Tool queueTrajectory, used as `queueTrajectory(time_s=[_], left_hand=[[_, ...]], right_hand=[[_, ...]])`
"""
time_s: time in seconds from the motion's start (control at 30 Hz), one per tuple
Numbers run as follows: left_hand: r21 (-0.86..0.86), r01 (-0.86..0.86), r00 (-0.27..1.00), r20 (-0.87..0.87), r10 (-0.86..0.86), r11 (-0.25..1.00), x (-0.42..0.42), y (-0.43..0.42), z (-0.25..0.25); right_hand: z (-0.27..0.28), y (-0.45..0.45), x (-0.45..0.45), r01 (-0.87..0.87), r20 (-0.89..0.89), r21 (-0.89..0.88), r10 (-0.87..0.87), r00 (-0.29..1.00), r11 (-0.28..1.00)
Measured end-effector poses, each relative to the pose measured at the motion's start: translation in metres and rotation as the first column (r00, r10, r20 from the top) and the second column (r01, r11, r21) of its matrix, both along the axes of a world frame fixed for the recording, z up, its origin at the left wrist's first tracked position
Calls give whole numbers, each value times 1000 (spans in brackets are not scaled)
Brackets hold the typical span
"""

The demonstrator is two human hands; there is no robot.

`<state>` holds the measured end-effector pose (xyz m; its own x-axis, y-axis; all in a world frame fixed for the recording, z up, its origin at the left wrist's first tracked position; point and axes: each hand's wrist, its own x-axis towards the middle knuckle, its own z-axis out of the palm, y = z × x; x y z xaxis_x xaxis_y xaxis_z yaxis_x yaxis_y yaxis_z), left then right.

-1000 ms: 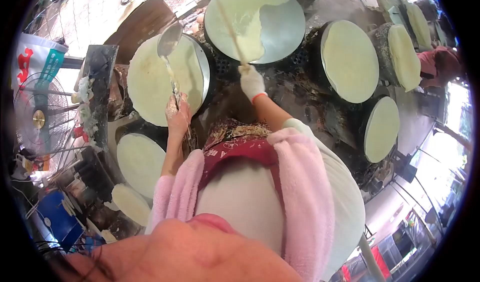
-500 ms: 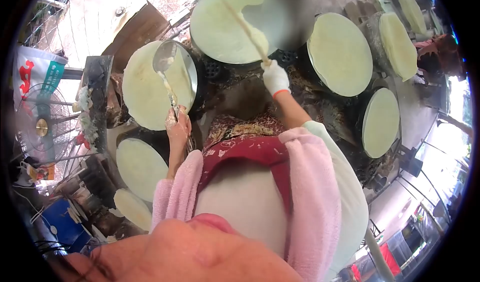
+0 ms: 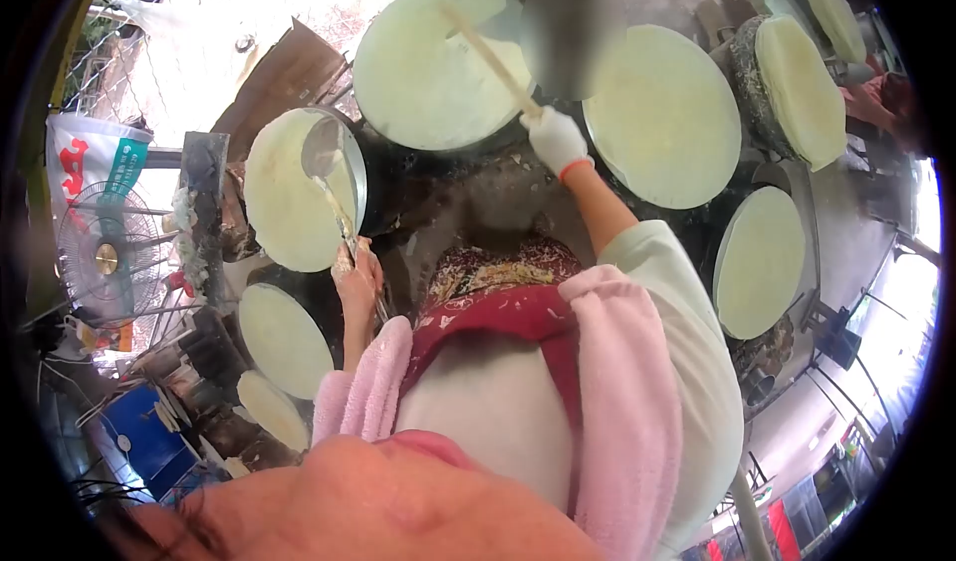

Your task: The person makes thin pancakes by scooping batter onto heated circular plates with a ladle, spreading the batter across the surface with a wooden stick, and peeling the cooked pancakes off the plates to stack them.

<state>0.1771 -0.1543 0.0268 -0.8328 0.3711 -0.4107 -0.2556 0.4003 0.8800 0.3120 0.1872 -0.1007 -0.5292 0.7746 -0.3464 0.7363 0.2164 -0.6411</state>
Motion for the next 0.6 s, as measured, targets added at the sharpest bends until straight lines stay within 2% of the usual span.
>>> queueTrajectory(time_s=[0.03, 0.1, 0.23, 0.3, 0.37, 0.43, 0.47, 0.5, 0.57, 0.6], left_hand=[[-17, 19, 1000, -7, -19, 1000, 4, 3, 3], [-48, 48, 999, -16, -49, 998, 15, 4, 10], [-75, -47, 999, -20, 45, 996, 32, 4, 6], [-56, -60, 998, 16, 61, 997, 31, 7, 1], [-19, -84, 994, 74, 85, 996, 29, 10, -2], [-49, -63, 994, 88, 67, 997, 25, 17, -1], [-57, -60, 993, 97, 65, 997, 24, 21, -1], [-53, -54, 993, 101, 59, 997, 20, 24, -2], [-57, -49, 991, 118, 55, 997, 17, 28, -2], [-89, -44, 991, 125, 55, 995, 17, 27, 1]], right_hand=[[3, -11, 8, -54, -64, -32, 52, 997, 998], [11, -33, 36, -292, 1, 3, 292, 957, 957], [3, 8, 42, -102, 182, 96, 83, 980, 990], [-7, 40, 14, -124, 90, 198, 108, 990, 972], [-13, 63, -20, -93, 111, 184, 73, 991, 979], [-29, 45, -11, -103, -10, 199, 107, 994, 975], [-13, 27, 7, -163, -72, 82, 169, 983, 983], [-17, 13, 24, -240, -31, 124, 246, 969, 963], [-3, 10, 32, -109, 159, -15, 110, 981, 994], [3, 14, 27, -80, 161, 12, 77, 984, 997]])
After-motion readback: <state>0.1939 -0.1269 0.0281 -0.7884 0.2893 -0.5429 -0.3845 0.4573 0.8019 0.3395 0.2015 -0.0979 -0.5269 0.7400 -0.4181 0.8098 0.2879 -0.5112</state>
